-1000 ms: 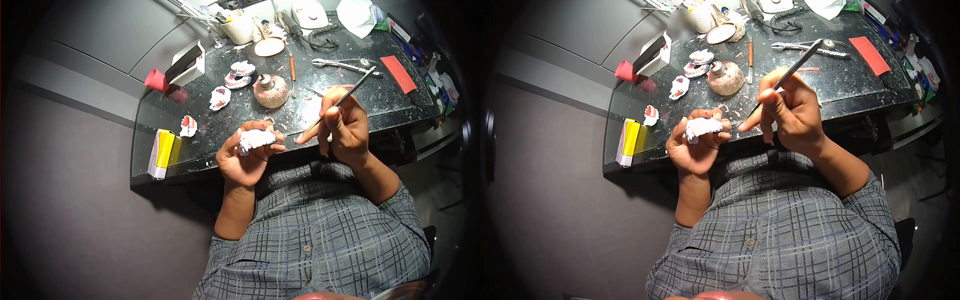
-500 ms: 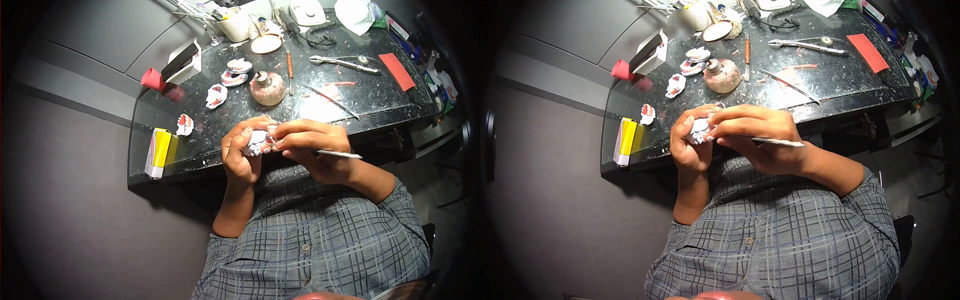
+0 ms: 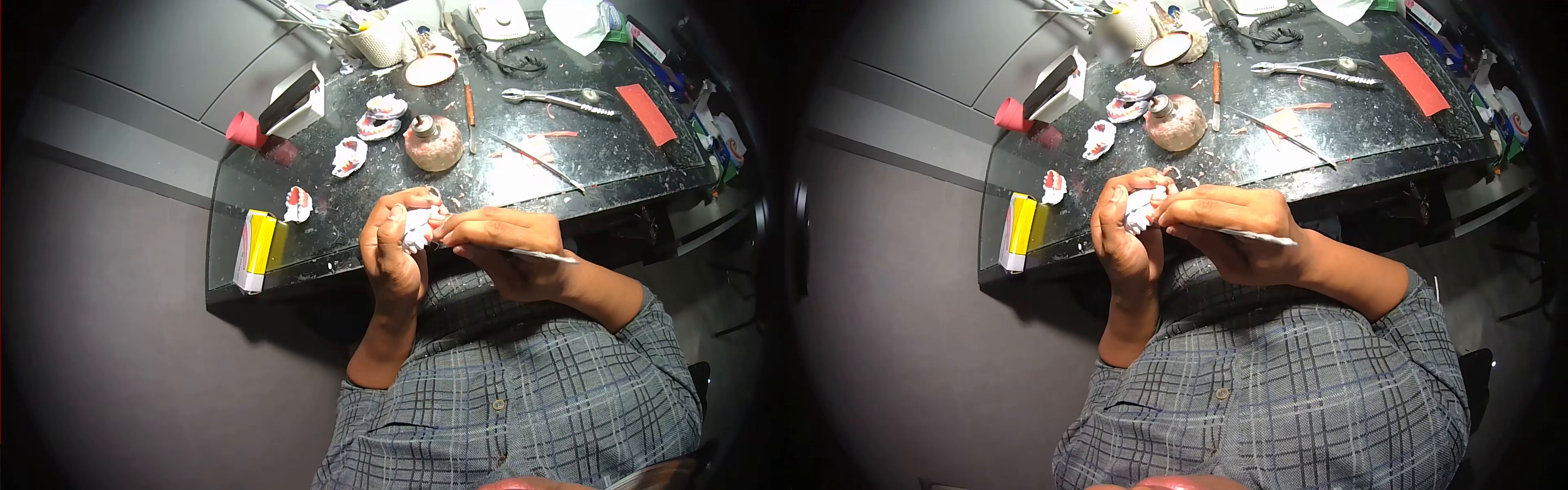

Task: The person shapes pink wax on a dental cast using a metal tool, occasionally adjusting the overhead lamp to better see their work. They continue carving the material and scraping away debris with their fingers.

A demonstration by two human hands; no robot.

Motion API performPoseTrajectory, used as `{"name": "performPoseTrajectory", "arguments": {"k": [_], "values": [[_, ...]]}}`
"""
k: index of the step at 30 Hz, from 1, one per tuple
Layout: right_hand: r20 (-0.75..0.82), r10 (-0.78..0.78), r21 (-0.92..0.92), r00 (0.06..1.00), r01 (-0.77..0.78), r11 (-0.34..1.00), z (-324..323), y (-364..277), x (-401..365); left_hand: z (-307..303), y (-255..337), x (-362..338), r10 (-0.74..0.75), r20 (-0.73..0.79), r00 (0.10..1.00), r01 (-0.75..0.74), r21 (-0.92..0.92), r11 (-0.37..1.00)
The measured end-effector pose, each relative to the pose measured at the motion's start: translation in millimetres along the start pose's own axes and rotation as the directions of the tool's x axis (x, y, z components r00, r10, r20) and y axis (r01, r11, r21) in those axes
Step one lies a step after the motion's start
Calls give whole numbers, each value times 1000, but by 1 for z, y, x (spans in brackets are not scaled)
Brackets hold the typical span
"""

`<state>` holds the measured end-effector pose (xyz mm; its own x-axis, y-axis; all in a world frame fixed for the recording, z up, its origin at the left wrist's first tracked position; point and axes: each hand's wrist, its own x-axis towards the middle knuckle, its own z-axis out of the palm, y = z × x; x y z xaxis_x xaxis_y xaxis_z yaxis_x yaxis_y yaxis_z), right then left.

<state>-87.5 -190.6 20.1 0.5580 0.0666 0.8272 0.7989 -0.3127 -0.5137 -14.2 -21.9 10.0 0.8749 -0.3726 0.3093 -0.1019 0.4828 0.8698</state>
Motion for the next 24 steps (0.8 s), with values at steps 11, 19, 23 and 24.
{"name": "performPoseTrajectory", "arguments": {"k": [11,19,23,24], "values": [[3,24,13,1000,-24,1000,0,3,-1,-5,-4,1,84,18,996,-85,66,994],[-10,7,-15,1000,-7,1000,0,7,-1,-3,-3,1,111,11,994,-111,151,982],[17,72,67,997,-73,995,-8,4,5,-1,4,-1,63,-7,998,-61,185,981],[25,128,99,991,-130,987,-12,4,7,0,8,-1,-37,-28,999,41,161,986]]}}
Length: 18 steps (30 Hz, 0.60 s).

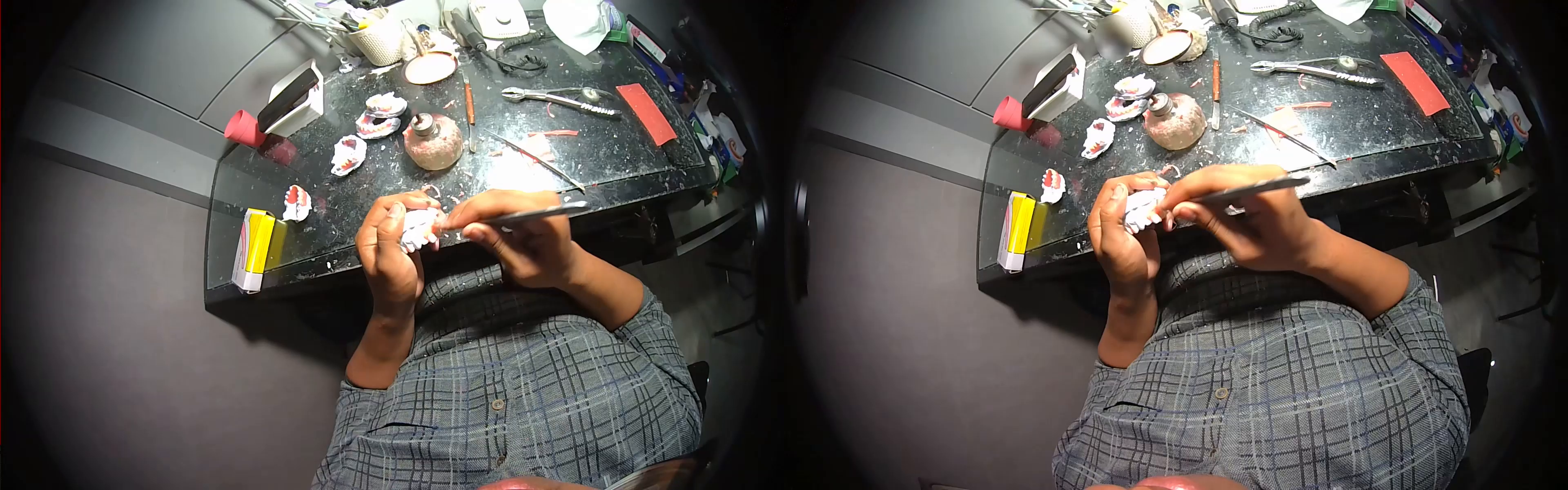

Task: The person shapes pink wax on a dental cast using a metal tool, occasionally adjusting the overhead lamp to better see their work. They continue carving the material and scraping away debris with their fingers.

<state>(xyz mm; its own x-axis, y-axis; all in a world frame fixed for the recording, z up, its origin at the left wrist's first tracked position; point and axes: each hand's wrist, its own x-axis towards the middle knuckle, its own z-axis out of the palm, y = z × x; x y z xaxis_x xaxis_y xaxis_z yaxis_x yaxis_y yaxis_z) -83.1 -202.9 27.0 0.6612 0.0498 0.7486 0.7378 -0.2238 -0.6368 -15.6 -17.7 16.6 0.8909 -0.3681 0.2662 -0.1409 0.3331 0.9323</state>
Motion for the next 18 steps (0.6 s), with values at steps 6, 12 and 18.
{"name": "performPoseTrajectory", "arguments": {"k": [6,12,18], "values": [[-214,69,438,974,32,898,-2,7,-10,-9,3,7,-268,250,930,357,-451,818],[-146,-137,180,980,163,970,-4,5,-7,-7,1,7,-297,338,893,435,-481,761],[-87,-27,90,996,35,995,-2,-11,-3,-4,3,6,-228,305,925,347,-430,833]]}}
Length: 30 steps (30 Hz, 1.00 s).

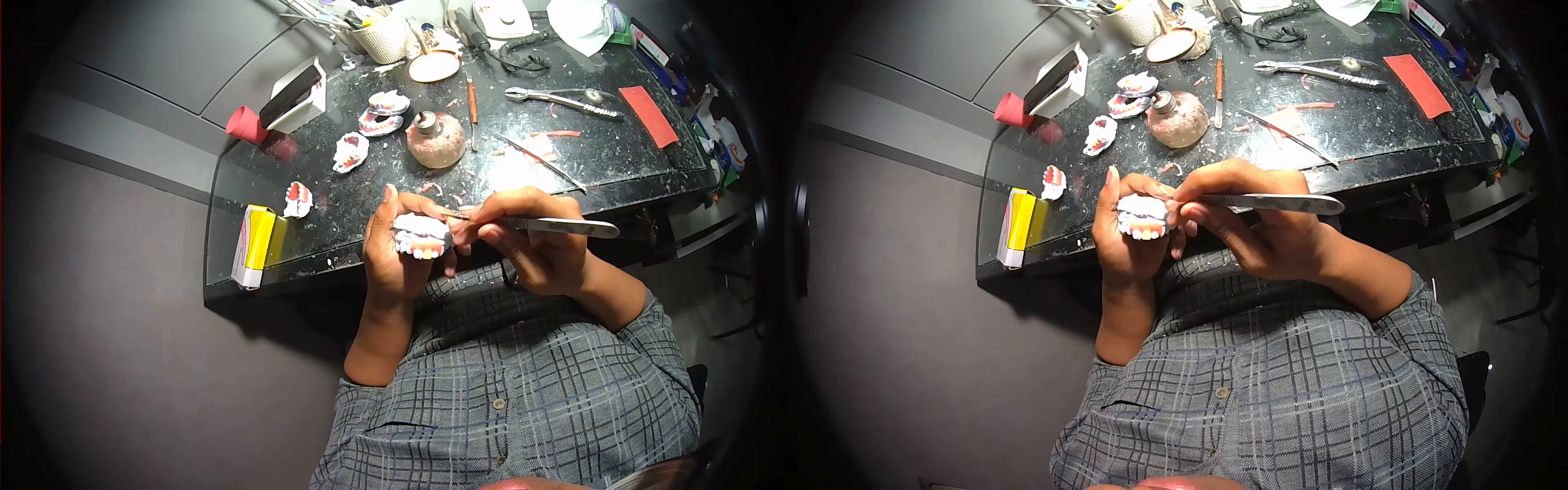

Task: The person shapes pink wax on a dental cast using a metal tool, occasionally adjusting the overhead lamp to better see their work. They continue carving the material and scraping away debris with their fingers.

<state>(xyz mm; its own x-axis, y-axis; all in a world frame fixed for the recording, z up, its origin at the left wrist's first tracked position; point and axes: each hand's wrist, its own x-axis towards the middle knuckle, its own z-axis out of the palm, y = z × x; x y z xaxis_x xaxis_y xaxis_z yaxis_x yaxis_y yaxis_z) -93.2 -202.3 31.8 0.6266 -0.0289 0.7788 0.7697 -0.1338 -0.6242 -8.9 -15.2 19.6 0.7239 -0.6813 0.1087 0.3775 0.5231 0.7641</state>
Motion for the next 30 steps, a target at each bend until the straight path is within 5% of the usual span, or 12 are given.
{"name": "performPoseTrajectory", "arguments": {"k": [2,5,7,18,22,29,30], "values": [[14,-20,-50,1000,21,999,-2,0,-2,2,-1,1,36,-102,994,-36,2,999],[-76,120,46,990,-117,992,-2,-3,-1,3,-2,2,13,-42,999,-14,-30,999],[-33,-154,-137,987,149,979,-6,2,9,-2,-1,2,5,-15,1000,-6,-24,1000],[-16,-79,-198,997,74,978,-15,2,9,-7,0,3,17,-2,1000,-17,-2,1000],[37,-143,-283,989,148,948,-18,-3,15,-7,-1,5,-2,17,1000,4,-121,993],[60,-51,-170,997,60,984,4,-1,3,-7,-11,7,53,-51,997,-66,-279,958],[72,-59,-189,996,72,979,8,-2,2,-7,-11,9,65,58,996,-43,-316,948]]}}
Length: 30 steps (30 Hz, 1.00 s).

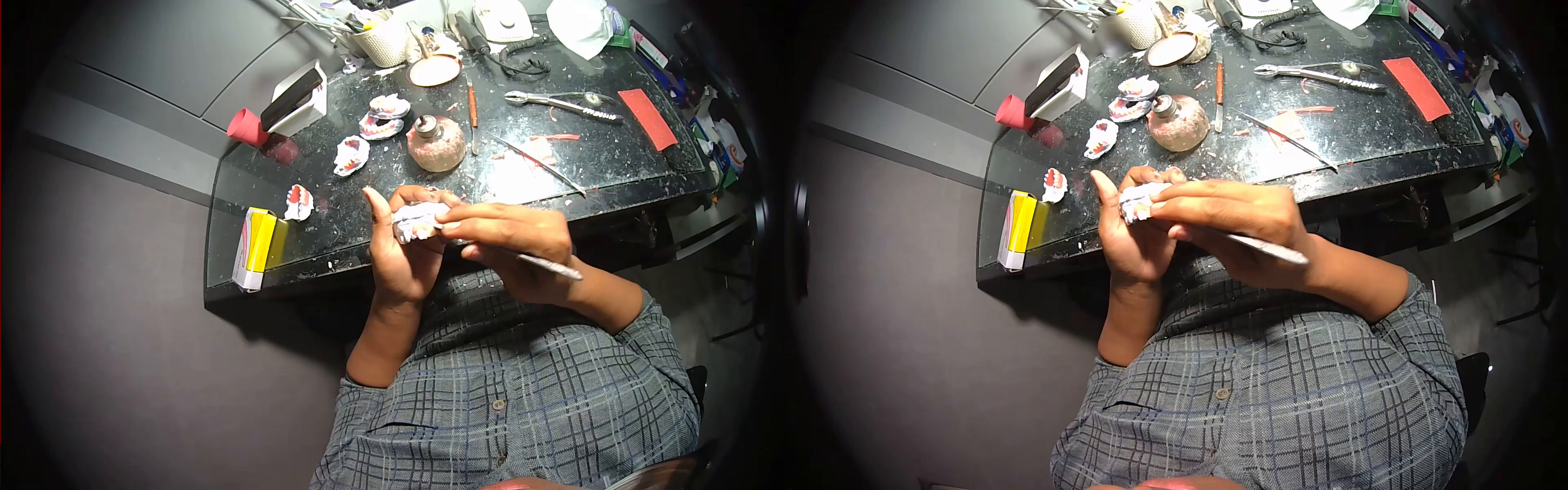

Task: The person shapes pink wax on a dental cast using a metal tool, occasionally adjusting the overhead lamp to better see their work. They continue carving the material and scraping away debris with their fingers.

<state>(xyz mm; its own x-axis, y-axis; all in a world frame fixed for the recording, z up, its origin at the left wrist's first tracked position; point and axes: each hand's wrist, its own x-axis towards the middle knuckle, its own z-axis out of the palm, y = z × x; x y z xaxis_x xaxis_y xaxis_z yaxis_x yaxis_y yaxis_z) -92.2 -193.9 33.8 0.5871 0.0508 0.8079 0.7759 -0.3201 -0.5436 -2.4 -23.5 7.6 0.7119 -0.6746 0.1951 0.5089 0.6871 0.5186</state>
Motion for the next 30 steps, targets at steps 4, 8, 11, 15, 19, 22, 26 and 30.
{"name": "performPoseTrajectory", "arguments": {"k": [4,8,11,15,19,22,26,30], "values": [[-32,-73,-71,997,70,995,7,4,0,15,-7,-2,67,-134,989,-37,213,976],[-4,-86,-47,996,86,995,7,5,-4,1,-12,-4,145,-132,981,-104,274,956],[21,-42,172,999,38,984,-2,-3,-5,13,-12,-2,105,-106,989,-76,246,966],[-138,124,251,983,-87,964,-9,-3,0,8,-8,-4,100,-85,991,-77,233,969],[-52,401,77,914,-397,915,-38,0,3,7,-8,-2,115,-87,990,-96,199,975],[165,652,-497,740,-509,703,-59,-5,24,-2,1,1,192,-26,981,-176,293,940],[61,432,-782,900,-226,581,-58,11,3,-26,20,9,215,-120,969,-171,302,938],[206,-69,-482,976,162,861,-63,-50,40,-29,27,13,152,-173,973,-100,279,955]]}}
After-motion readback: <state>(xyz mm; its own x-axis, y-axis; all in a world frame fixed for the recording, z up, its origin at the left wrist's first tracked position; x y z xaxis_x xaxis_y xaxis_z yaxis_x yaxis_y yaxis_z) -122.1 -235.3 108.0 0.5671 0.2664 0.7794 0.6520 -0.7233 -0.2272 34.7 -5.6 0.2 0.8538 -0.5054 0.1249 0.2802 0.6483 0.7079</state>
